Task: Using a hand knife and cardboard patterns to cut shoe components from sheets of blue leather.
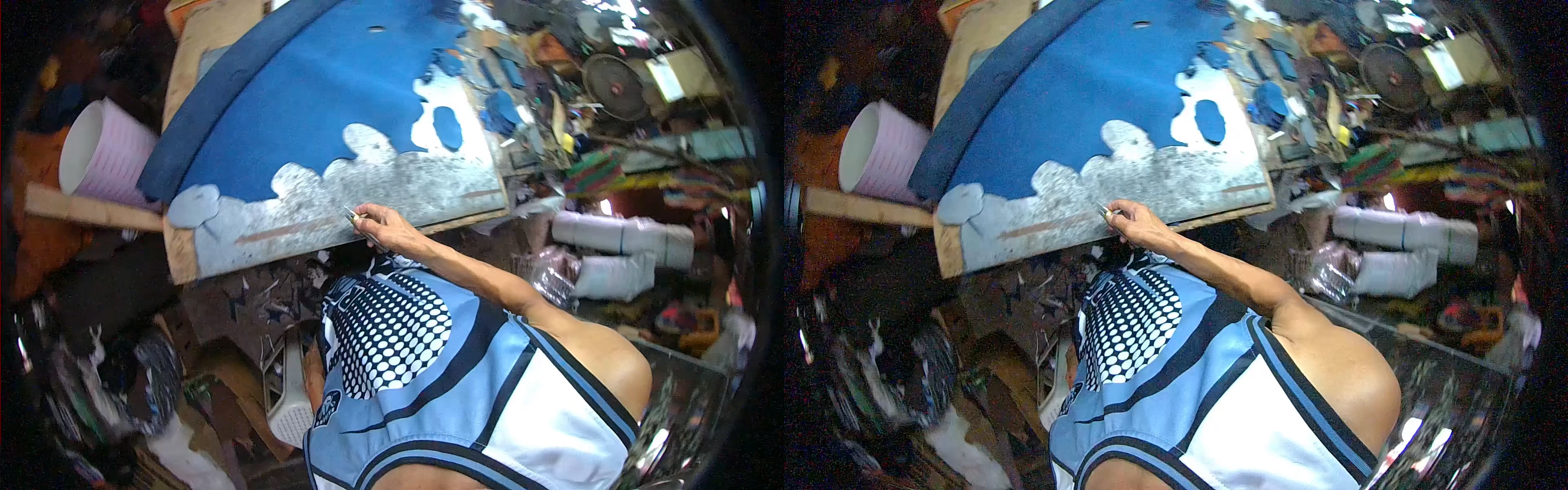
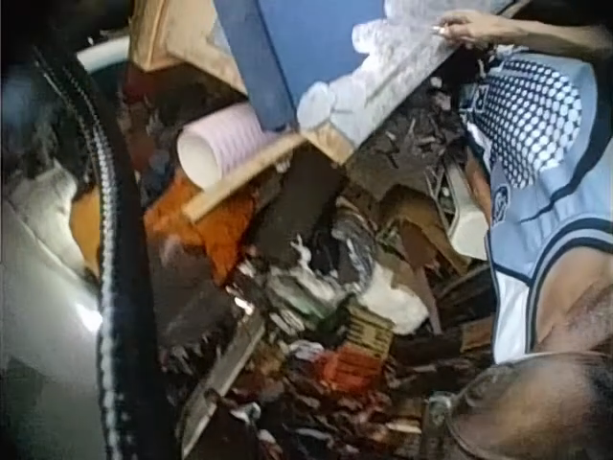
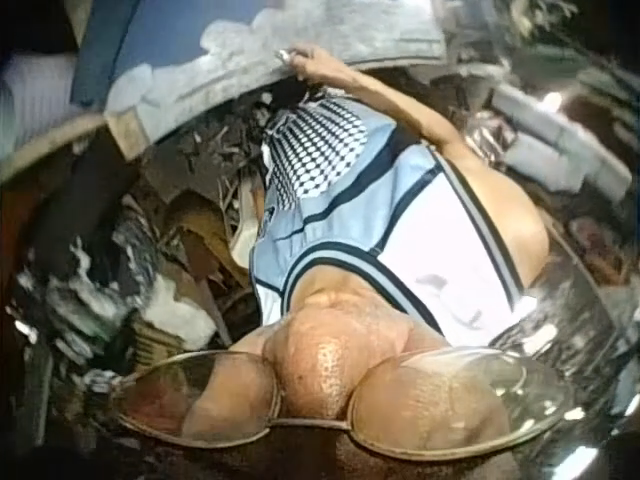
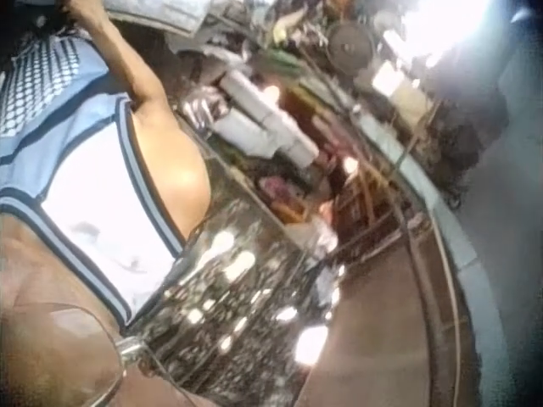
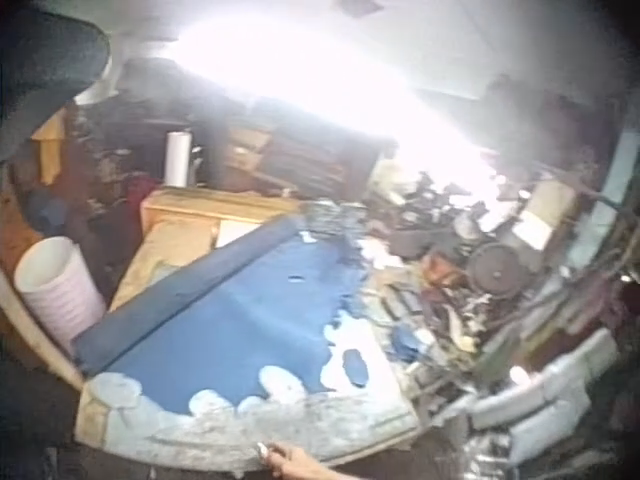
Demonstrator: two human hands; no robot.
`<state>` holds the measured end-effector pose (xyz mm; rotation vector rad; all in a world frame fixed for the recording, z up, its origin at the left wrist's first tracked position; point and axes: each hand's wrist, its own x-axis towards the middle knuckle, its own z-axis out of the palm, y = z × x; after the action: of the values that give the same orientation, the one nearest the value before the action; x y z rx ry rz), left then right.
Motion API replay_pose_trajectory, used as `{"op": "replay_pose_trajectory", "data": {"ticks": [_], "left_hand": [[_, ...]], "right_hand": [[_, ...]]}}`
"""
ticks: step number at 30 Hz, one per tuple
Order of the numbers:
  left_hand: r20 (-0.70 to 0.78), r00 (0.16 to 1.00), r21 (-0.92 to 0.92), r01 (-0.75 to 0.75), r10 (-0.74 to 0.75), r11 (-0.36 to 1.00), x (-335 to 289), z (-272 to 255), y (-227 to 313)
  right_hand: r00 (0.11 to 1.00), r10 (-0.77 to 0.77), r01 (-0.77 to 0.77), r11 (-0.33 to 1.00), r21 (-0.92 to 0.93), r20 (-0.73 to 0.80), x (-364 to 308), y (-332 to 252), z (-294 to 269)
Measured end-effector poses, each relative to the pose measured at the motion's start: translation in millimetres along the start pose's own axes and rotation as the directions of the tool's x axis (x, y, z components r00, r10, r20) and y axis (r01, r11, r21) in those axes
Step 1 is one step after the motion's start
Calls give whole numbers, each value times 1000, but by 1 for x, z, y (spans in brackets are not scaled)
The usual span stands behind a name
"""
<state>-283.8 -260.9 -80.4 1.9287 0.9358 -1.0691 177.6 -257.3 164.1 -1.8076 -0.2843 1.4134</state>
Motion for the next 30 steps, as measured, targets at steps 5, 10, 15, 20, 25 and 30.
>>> {"op": "replay_pose_trajectory", "data": {"ticks": [5,10,15,20,25,30], "left_hand": [[124,986,-55,-105,111,993,24,-44,35],[234,969,-123,-56,84,991,-2,-98,52],[240,970,-237,106,-47,966,-49,-169,62],[17,944,-328,-305,329,894,-113,-306,176],[-696,718,-210,-192,-9,959,-87,-443,220],[-861,412,-186,289,-297,939,-24,-495,138]], "right_hand": [[887,-75,50,997,-67,-456,-14,33,-77],[544,-394,-169,813,-557,-741,-4,52,-221],[472,-481,-311,693,-650,-739,7,76,-340],[640,-426,-378,550,-745,-639,12,104,-353],[543,-491,-306,639,-705,-681,-31,65,-356],[452,-681,-395,426,-814,-576,-12,92,-373]]}}
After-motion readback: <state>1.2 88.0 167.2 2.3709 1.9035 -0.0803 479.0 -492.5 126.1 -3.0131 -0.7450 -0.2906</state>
